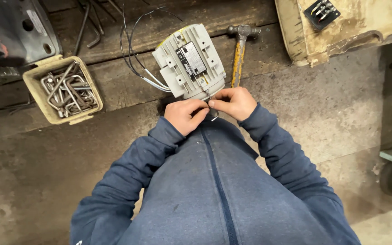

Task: The person holds a white electric motor and uses a small metal tool to manipulate the components on its side. They repeatedly insert and remove the tool while rotating the motor to access different areas.

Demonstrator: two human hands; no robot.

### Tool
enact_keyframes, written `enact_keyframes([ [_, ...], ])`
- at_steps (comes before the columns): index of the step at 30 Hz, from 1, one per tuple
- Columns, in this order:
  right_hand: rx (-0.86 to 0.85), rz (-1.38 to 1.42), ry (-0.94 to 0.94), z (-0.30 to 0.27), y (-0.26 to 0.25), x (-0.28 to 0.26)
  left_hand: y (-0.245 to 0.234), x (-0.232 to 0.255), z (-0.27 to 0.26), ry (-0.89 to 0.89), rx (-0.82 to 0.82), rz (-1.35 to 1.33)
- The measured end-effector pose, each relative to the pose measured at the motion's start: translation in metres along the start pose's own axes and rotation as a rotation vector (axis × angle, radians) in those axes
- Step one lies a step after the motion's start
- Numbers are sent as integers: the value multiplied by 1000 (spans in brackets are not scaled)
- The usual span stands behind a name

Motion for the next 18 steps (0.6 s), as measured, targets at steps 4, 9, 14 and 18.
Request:
enact_keyframes([
  [4,-86,54,-36,2,5,11,2,-6,-2,-44,-53,-57],
  [9,-19,-25,26,-3,4,-3,4,-15,-6,-91,-78,-127],
  [14,34,-87,17,-4,1,-10,7,-20,-6,-92,-120,-114],
  [18,59,-162,33,-5,1,-11,8,-21,-6,-102,-121,-145],
])
Point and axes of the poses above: each hand's wrist, its own z-axis towards the middle knuckle, its own y-axis out of the palm, x = y × z, the point moved 6 cm from there along z, towards the middle knuckle, and after that the axes turned 3 degrees about x, right-handed, at the moved point
